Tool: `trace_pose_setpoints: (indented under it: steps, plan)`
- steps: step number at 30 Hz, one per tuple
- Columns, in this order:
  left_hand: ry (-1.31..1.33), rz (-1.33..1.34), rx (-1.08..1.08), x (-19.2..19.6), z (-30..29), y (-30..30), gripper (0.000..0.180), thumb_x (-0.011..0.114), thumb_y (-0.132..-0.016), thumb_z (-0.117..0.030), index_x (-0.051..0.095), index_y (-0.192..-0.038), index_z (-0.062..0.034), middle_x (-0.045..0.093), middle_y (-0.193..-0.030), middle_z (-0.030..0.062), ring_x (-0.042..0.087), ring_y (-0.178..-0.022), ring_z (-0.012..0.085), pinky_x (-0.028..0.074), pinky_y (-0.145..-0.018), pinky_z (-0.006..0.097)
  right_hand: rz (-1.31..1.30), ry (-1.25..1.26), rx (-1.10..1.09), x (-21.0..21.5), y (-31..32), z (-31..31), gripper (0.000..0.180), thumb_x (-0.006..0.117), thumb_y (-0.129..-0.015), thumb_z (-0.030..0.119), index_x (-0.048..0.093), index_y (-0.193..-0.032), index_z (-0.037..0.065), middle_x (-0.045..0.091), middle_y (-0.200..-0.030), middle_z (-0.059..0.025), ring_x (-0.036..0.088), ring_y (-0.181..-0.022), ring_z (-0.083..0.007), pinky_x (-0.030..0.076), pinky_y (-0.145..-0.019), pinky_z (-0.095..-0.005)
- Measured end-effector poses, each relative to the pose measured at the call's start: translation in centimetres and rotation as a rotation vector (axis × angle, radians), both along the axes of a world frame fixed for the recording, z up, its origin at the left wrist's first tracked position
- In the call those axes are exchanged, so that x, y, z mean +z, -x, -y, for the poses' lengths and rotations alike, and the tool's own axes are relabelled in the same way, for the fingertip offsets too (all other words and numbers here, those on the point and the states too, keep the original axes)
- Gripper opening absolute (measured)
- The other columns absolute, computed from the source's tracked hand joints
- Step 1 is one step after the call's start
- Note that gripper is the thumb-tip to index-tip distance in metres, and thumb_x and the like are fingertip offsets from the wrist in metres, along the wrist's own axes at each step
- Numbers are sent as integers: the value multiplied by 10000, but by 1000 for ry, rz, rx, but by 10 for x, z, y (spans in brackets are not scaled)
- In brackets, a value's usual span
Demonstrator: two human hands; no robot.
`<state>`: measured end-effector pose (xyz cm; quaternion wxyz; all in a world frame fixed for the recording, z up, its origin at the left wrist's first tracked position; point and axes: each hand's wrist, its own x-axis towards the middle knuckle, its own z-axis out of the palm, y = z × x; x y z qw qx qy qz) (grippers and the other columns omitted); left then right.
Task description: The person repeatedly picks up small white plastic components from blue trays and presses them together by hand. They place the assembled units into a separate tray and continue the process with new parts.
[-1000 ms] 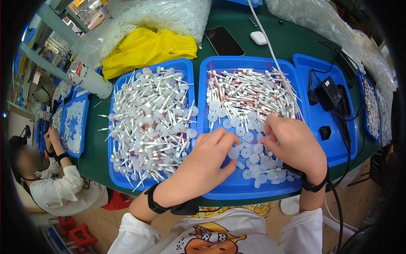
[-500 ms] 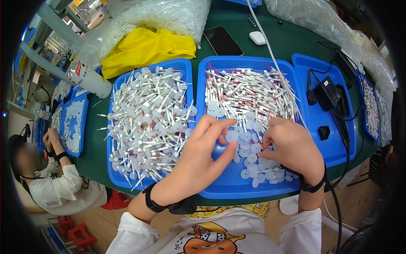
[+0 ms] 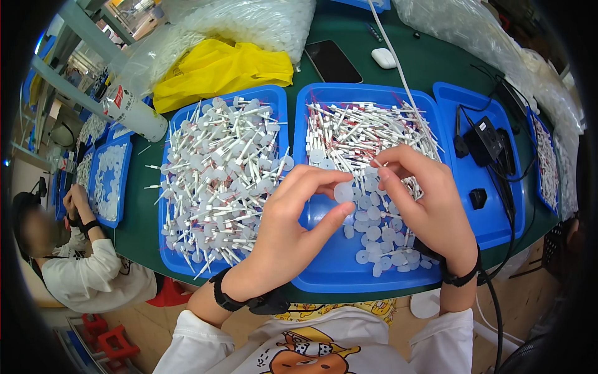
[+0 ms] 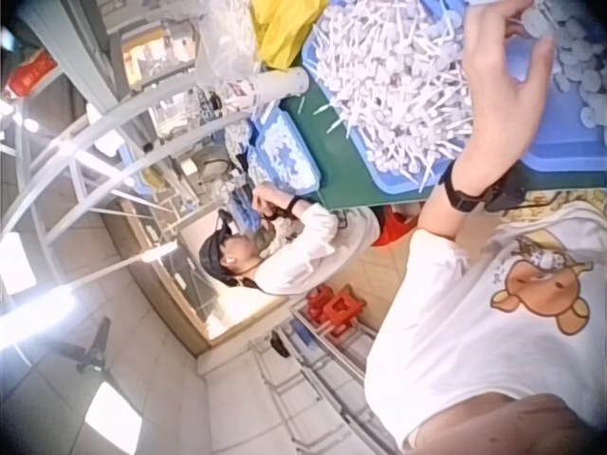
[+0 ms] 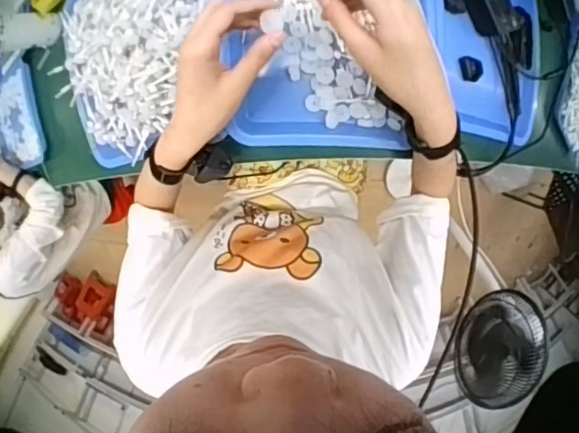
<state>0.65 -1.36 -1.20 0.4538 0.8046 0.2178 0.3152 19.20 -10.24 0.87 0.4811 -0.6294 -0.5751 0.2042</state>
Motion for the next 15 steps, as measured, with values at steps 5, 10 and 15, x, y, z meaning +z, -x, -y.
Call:
trace_pose_setpoints:
  steps: [5,10,15]
  plan:
    - [170,124,45,-5,1,0,313,722,-866,-26,641,-1167,-6,600,-1045,99,632,-943,179,520,-824,297,171,-94,52,10,2,1,160,666,-873,16,676,-1032,-4,667,-845,-140,664,-747,-266,521,-652,-337]
    - [220,222,52,-7,0,1,355,746,-825,43,639,-1162,11,566,-1090,98,620,-968,158,519,-842,266,270,-125,148,9,0,2,221,707,-810,-2,692,-1030,13,641,-792,-110,622,-698,-260,492,-622,-351]
    - [160,194,47,-4,-3,3,363,756,-806,63,660,-1152,16,567,-1107,91,611,-981,147,520,-846,254,322,-158,261,7,1,1,279,725,-766,-12,686,-1038,32,588,-718,-82,583,-648,-260,470,-592,-357]
